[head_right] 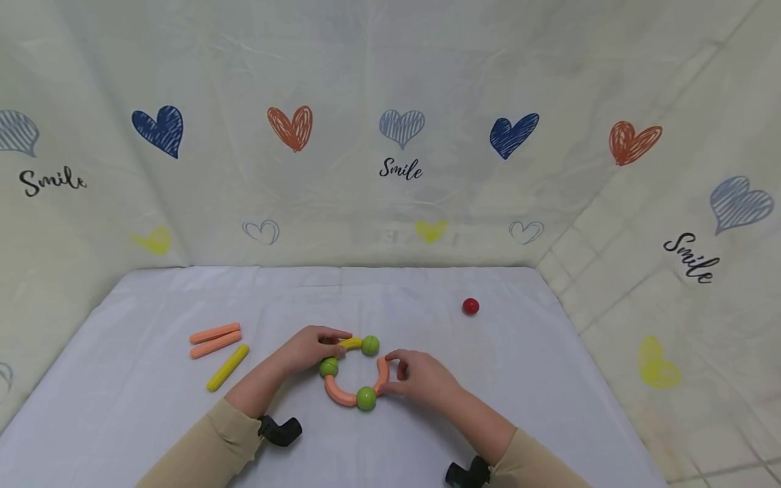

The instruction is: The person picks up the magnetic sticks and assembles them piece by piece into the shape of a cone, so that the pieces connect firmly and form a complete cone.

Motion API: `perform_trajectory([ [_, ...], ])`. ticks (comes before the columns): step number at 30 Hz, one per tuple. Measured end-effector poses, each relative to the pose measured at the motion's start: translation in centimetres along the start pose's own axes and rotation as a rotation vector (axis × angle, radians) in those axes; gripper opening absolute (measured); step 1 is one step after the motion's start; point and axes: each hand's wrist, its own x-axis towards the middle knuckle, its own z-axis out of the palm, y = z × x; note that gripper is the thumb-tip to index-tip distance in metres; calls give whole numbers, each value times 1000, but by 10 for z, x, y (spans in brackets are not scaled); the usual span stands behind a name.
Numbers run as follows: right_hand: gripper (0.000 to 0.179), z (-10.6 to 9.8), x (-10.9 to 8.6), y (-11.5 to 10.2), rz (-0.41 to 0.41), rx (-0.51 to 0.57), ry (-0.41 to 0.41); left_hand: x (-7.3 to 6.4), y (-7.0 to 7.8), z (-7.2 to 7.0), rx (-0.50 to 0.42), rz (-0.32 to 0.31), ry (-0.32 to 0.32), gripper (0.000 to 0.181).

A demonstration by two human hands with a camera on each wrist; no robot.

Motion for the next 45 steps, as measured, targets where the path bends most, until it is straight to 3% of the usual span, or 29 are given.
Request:
perform_trajectory([
  [14, 50, 1, 5, 3, -12, -7, 24, -1, 2, 1, 21, -6, -15, 33],
  [23, 45, 0, 3, -9, 76, 49, 61, -1, 3, -2, -4, -17, -40, 29],
  [30, 41, 2, 5, -19, 102, 44, 75, -1, 7, -2, 40, -31, -39, 26],
  [37, 32, 8, 12, -25, 84, 61, 81, -8, 9, -4, 104, -38, -33, 27],
  [45, 33, 7, 27, -23, 119, 118, 73, -19, 7, -3, 126, -53, 7, 34],
])
